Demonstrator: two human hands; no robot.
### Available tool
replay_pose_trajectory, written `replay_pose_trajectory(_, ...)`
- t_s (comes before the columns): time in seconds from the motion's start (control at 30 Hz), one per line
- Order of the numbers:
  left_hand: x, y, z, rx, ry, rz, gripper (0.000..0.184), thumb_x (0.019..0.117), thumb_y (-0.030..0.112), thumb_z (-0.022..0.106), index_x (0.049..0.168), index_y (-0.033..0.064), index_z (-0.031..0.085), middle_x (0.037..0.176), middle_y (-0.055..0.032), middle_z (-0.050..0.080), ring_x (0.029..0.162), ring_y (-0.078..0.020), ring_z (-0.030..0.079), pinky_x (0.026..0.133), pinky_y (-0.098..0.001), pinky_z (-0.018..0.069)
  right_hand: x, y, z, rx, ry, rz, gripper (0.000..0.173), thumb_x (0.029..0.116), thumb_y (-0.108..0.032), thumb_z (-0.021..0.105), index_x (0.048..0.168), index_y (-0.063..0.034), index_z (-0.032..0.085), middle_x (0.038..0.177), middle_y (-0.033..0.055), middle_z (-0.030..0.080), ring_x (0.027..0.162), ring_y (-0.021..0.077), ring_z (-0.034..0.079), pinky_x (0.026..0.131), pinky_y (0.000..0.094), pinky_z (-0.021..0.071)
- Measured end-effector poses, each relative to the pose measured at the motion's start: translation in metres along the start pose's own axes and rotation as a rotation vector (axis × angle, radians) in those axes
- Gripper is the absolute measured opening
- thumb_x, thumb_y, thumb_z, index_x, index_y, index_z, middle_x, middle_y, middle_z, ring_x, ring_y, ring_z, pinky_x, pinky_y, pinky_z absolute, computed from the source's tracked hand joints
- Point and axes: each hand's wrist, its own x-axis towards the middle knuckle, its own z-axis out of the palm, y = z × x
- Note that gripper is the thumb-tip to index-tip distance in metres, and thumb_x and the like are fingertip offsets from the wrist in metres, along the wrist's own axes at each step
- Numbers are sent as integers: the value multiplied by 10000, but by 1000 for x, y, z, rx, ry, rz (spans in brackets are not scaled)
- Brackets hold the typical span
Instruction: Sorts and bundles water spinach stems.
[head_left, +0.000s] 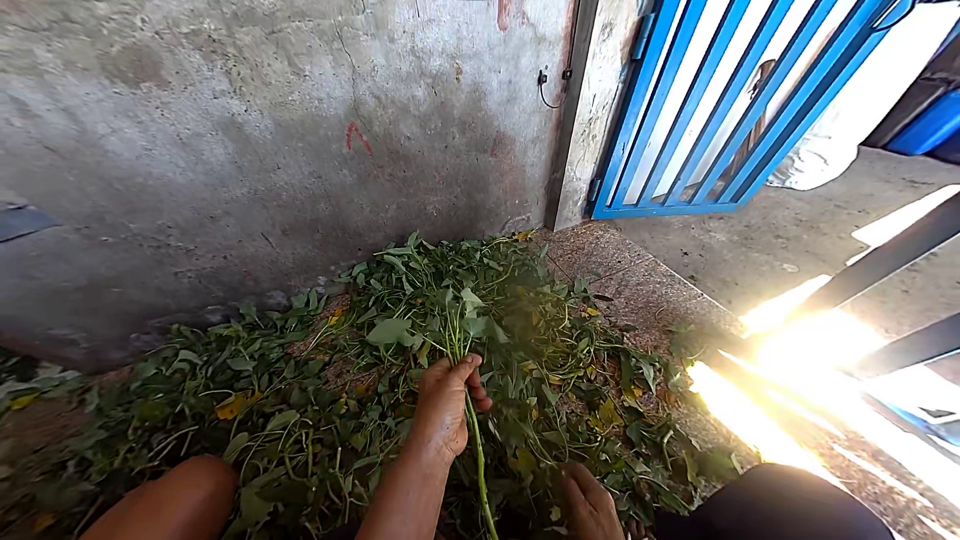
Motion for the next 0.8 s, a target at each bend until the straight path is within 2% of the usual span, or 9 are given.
replay_pose_trajectory(0.1, -1, -11, 4, 26, -7, -24, 129, 1070, 87, 521, 1045, -26, 577, 754, -114, 632, 594, -184, 649, 537, -297, 575, -12, -21, 5, 137, 1, -74, 249, 1055, -118, 482, 1184, 44, 620, 951, 98, 715, 820, 145, 704, 776, 331, 599)
replay_pose_trajectory(0.23, 2, -24, 8, 74, 26, -48, 126, 1076, 97, 517, 1059, -14, 574, 840, -118, 665, 672, -195, 678, 551, -303, 570, -12, -34, 16, 184, -8, -305, 208, 1039, -48, 501, 1184, 62, 602, 947, 82, 712, 834, 130, 709, 781, 299, 606)
replay_pose_trajectory(0.37, 2, -31, 11, 150, -93, -52, 123, 1066, 84, 536, 1053, -19, 602, 877, -130, 691, 718, -203, 698, 585, -303, 580, -8, -44, 26, 117, -16, -508, 217, 1041, -40, 513, 1203, 67, 609, 951, 77, 717, 813, 106, 694, 761, 274, 596)
replay_pose_trajectory(0.53, 3, -32, 11, 187, -204, 7, 141, 1067, 65, 524, 1077, -34, 623, 912, -146, 721, 759, -212, 706, 606, -296, 572, -4, -51, 26, 49, -51, -592, 223, 1041, -41, 516, 1211, 63, 618, 964, 90, 722, 834, 112, 705, 782, 278, 603)
replay_pose_trajectory(0.63, 3, -31, 10, 226, -276, 51, 119, 1054, 57, 547, 1056, -30, 627, 902, -131, 713, 772, -208, 701, 630, -297, 578, 0, -53, 22, 61, -100, -575, 212, 1048, -36, 495, 1192, 54, 621, 914, 68, 719, 782, 110, 696, 733, 273, 599)
replay_pose_trajectory(0.67, 3, -31, 11, 241, -295, 71, 95, 1043, 46, 561, 1045, -26, 623, 888, -125, 704, 763, -204, 697, 629, -292, 580, 3, -55, 20, 50, -151, -554, 214, 1058, -68, 492, 1187, 47, 618, 903, 67, 717, 779, 124, 700, 729, 295, 605)
replay_pose_trajectory(0.73, 3, -31, 11, 270, -325, 94, 71, 1024, 29, 587, 1050, -28, 622, 881, -125, 698, 751, -200, 692, 627, -290, 581, 13, -61, 16, 31, -273, -474, 307, 1069, -243, 530, 1194, 24, 617, 911, 68, 728, 807, 158, 718, 758, 363, 615)
replay_pose_trajectory(0.8, 4, -34, 11, 286, -351, 98, 74, 1008, 17, 609, 1056, -34, 632, 898, -135, 706, 761, -204, 698, 647, -297, 591, 24, -76, 16, 134, -343, -325, 506, 986, -411, 650, 1251, 18, 601, 982, 77, 737, 879, 178, 726, 822, 384, 616)
